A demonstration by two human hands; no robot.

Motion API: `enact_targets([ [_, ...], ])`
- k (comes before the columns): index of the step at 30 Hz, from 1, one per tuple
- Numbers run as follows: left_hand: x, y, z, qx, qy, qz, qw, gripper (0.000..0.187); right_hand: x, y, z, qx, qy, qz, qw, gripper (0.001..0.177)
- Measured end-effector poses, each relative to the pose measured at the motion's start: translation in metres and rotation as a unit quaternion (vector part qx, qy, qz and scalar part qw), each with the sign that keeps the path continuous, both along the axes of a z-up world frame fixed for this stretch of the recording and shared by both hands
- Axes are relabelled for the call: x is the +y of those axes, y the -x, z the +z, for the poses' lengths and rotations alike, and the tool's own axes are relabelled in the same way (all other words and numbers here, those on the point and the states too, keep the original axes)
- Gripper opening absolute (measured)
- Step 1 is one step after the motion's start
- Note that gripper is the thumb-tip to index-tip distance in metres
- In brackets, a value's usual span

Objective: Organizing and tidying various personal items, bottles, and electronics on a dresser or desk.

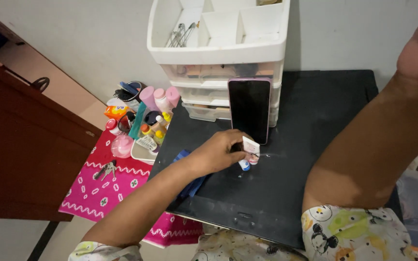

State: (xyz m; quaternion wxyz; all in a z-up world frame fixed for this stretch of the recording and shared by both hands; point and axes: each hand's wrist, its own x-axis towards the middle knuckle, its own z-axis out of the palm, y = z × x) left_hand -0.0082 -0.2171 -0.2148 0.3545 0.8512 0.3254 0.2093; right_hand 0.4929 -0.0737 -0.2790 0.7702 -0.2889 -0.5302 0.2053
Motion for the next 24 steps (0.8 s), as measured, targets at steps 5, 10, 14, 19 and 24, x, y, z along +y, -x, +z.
enact_targets([
  [5, 0.009, 0.015, -0.02, -0.05, 0.075, -0.004, 0.996, 0.038, 0.034, 0.009, -0.012, -0.022, 0.014, 0.008, 1.0, 0.024],
  [10, 0.025, 0.038, -0.041, -0.054, 0.136, 0.026, 0.989, 0.043, 0.018, 0.013, 0.017, -0.047, 0.027, 0.012, 0.998, 0.024],
  [14, 0.04, 0.056, -0.063, -0.055, 0.18, 0.067, 0.98, 0.039, -0.071, 0.143, 0.143, -0.076, 0.006, 0.01, 0.997, 0.025],
  [19, 0.038, 0.064, -0.066, -0.058, 0.074, 0.095, 0.991, 0.039, -0.155, 0.265, 0.23, -0.122, -0.034, -0.004, 0.992, 0.027],
  [24, 0.019, 0.07, -0.046, -0.074, -0.118, 0.135, 0.981, 0.038, -0.13, 0.293, 0.233, -0.211, -0.069, -0.032, 0.974, 0.044],
])
